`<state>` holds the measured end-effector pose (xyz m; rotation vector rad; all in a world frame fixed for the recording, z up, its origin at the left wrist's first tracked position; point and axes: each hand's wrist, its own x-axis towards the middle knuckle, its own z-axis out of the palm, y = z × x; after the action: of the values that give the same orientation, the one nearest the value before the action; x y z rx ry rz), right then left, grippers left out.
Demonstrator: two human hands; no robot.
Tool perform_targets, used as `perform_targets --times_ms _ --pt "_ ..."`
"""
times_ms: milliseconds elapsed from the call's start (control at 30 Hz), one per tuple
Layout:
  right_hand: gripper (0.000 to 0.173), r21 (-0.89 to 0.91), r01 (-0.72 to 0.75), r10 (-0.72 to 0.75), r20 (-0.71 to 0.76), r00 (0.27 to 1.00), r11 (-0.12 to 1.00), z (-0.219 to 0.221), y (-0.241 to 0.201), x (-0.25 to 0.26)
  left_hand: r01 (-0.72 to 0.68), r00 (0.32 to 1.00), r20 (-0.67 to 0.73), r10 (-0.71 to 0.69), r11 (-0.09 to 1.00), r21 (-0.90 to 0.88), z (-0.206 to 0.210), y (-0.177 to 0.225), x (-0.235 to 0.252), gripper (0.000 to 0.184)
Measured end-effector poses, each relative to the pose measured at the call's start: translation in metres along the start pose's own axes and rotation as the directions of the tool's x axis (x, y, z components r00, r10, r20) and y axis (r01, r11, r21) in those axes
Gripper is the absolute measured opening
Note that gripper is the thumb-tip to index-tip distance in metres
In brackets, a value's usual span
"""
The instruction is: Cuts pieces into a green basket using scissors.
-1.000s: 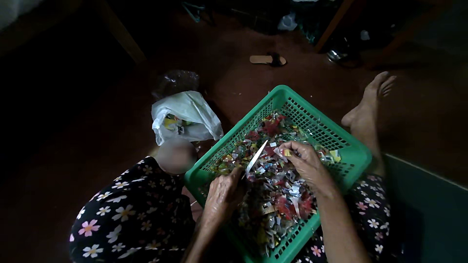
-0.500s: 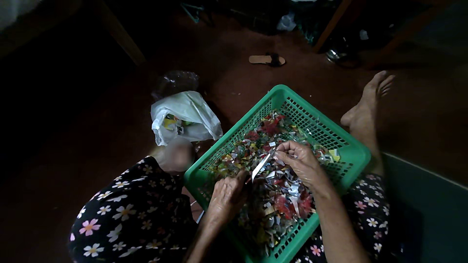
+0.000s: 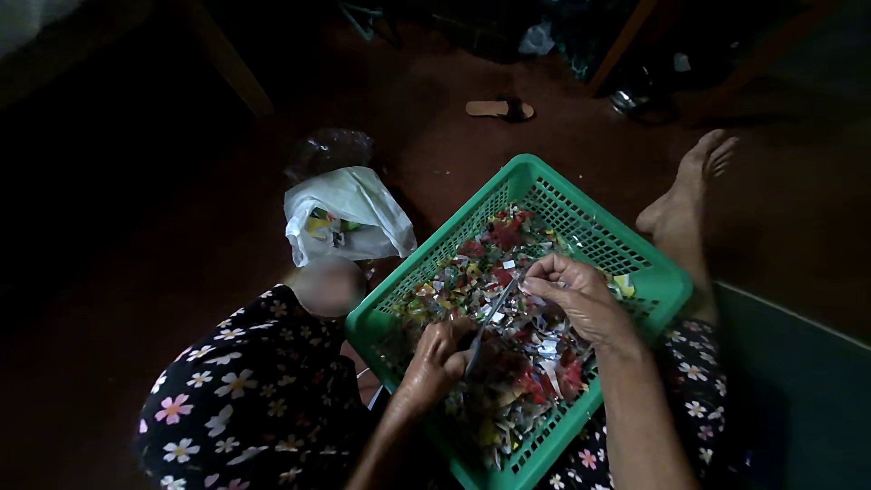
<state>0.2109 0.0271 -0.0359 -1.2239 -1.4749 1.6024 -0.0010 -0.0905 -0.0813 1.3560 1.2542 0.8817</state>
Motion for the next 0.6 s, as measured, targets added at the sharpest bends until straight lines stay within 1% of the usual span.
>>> perform_targets --times_ms 67,100,167,233,267,367,433,467,500,533,567,600 --pt "0.016 -0.114 0.004 -0.001 0.019 1.000 0.993 -0.004 0.001 -0.001 0.012 0.999 0.048 -0.008 0.996 -0.091 -0.003 0.002 -0.002 0.029" --pt "0.019 -0.190 -0.017 0.022 0.024 0.999 0.982 -0.005 0.002 -0.001 0.033 0.998 0.059 -0.028 0.996 -0.086 -0.005 0.003 -0.002 0.028" --pt "0.015 -0.278 -0.054 0.063 0.024 0.998 0.959 -0.002 0.002 -0.001 0.073 0.996 0.048 -0.074 0.997 0.028 -0.008 0.002 -0.002 0.033" --pt "0.008 -0.275 -0.071 0.078 0.016 0.997 0.959 0.002 0.001 -0.002 0.101 0.993 0.049 -0.110 0.981 0.164 -0.010 0.001 -0.002 0.042" --pt "0.009 -0.264 -0.072 0.079 0.018 0.997 0.962 0.002 0.001 -0.002 0.104 0.992 0.050 -0.118 0.970 0.220 -0.010 0.003 -0.003 0.045" --pt "0.015 -0.257 -0.068 0.070 -0.001 0.998 0.964 0.002 0.002 0.000 0.126 0.989 0.033 -0.146 0.932 0.339 -0.009 0.010 -0.004 0.049" --pt "0.028 -0.316 -0.052 0.047 -0.026 0.999 0.947 0.002 0.004 0.001 0.157 0.985 0.006 -0.173 0.907 0.391 -0.011 0.015 -0.004 0.049" --pt "0.033 -0.387 -0.016 -0.004 -0.052 0.999 0.922 0.003 0.006 0.001 0.171 0.984 -0.018 -0.180 0.894 0.413 -0.011 0.016 -0.004 0.046" --pt "0.034 -0.481 0.039 -0.096 -0.095 0.991 0.876 0.004 0.009 0.001 0.189 0.981 -0.047 -0.187 0.881 0.434 -0.013 0.019 -0.005 0.043" --pt "0.029 -0.579 0.099 -0.215 -0.136 0.967 0.809 0.006 0.012 0.001 0.210 0.978 -0.079 -0.196 0.865 0.456 -0.015 0.023 -0.005 0.038" --pt "0.020 -0.661 0.150 -0.321 -0.146 0.936 0.735 0.008 0.016 0.002 0.226 0.974 -0.120 -0.192 0.848 0.479 -0.016 0.027 -0.006 0.033" --pt "0.016 -0.696 0.195 -0.382 -0.122 0.916 0.691 0.011 0.017 0.002 0.242 0.970 -0.155 -0.189 0.828 0.506 -0.017 0.029 -0.007 0.030"
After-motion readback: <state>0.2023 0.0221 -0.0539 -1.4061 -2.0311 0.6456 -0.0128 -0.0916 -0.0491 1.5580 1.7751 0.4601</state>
